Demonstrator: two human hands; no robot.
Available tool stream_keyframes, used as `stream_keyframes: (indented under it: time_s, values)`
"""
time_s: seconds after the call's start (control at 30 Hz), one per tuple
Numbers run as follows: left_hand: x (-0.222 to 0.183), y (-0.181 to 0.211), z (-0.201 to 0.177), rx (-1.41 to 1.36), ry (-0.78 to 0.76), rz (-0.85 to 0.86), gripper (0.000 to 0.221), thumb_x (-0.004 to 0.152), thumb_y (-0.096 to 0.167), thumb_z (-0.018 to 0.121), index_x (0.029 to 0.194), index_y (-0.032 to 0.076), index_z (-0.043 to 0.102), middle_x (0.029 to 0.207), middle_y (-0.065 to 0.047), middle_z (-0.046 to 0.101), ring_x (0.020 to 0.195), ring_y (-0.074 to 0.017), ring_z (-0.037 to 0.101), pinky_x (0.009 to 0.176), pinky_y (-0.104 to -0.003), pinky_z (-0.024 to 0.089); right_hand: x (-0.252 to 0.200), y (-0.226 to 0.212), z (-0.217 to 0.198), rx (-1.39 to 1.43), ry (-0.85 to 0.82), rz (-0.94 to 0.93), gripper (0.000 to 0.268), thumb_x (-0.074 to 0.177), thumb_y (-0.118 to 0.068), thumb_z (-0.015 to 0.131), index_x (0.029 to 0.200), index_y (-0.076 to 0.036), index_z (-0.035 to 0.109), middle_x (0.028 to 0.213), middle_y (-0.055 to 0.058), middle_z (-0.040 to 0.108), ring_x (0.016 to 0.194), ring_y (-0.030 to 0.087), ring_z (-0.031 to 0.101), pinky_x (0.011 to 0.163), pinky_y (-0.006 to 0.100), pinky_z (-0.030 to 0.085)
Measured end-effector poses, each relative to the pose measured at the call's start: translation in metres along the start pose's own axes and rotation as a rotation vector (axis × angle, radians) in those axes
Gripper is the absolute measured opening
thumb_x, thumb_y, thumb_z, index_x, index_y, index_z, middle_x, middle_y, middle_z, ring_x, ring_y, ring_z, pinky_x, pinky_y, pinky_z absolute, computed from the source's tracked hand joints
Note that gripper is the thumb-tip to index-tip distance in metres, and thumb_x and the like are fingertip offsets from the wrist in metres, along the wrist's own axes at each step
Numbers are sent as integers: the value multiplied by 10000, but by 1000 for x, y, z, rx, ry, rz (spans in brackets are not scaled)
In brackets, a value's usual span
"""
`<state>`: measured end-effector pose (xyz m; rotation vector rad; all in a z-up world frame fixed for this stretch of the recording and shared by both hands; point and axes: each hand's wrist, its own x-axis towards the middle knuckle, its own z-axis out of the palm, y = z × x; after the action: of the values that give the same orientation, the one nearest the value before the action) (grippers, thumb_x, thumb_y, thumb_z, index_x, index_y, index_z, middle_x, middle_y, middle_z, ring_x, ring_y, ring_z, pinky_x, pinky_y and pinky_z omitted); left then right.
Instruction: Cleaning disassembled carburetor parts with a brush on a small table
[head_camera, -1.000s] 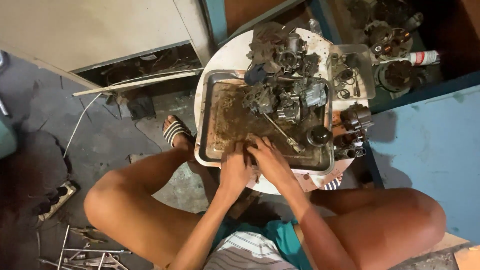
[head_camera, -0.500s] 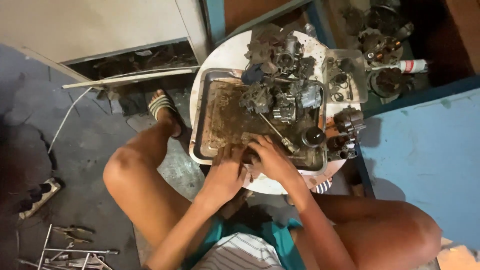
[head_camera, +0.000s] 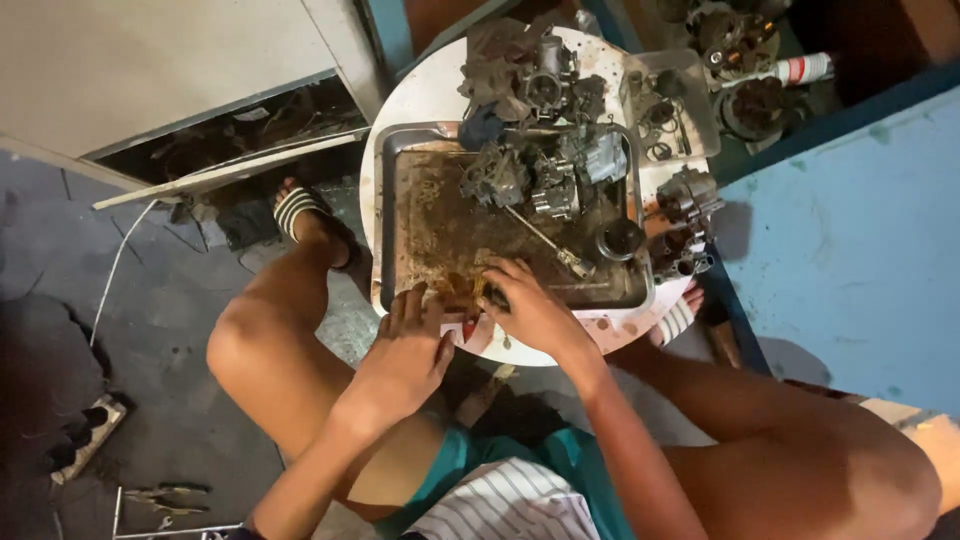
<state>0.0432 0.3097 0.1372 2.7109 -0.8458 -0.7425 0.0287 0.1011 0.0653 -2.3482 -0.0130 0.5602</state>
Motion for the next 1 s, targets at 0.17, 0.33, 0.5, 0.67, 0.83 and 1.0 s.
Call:
stream_keyframes:
  time_s: [0.17, 0.33, 0.5, 0.67, 0.83, 1.0]
  values:
    - [7, -12, 12, 13, 68, 26, 432, 1010, 283, 477, 1328, -11, 480, 1429, -260, 394, 1375, -438, 393, 1017, -499, 450, -11, -16, -19, 75, 33, 27, 479, 986, -231, 641, 1413, -24, 575, 1532, 169, 480, 1447, 459, 376, 1127, 540, 414]
    - [13, -14, 14, -2, 61, 7, 422, 1000, 313, 496, 1257, -21, 519, 1461, -265, 363, 1397, -440, 360, 1013, -478, 446, -17, -12, -32, 51, 59, -20, 468, 976, -231, 657, 1380, -1, 599, 1489, 193, 525, 1402, 480, 426, 1102, 556, 425]
    - [15, -19, 14, -58, 36, 0, 440, 1017, 323, 474, 1294, -15, 525, 1475, -272, 364, 1414, -441, 357, 1038, -494, 438, -4, 5, -38, 95, 92, -114, 422, 945, -186, 665, 1329, -14, 620, 1378, 187, 614, 1316, 397, 545, 1094, 505, 444]
    - [11, -9, -19, -218, 21, -2, 545, 1013, 291, 464, 1467, -3, 403, 1464, -273, 405, 1408, -450, 381, 1081, -525, 395, -1, -17, -58, 87, 68, -72, 498, 944, -242, 684, 1375, -10, 592, 1395, 211, 602, 1347, 412, 528, 1123, 525, 417]
    - [33, -10, -24, -147, 29, 37, 570, 1024, 339, 468, 1485, 12, 391, 1478, -264, 395, 1413, -436, 381, 1112, -531, 363, 3, -36, -89, 90, 14, -46, 487, 971, -207, 637, 1386, 40, 577, 1402, 251, 596, 1349, 433, 527, 1123, 550, 418]
    - [82, 8, -68, -201, 1, 99, 697, 1034, 420, 417, 1526, -60, 304, 1495, -365, 360, 1394, -533, 378, 1104, -610, 350, 11, -51, -136, -4, -24, 4, 507, 975, -234, 646, 1427, -23, 552, 1401, 221, 590, 1348, 384, 539, 1131, 520, 437]
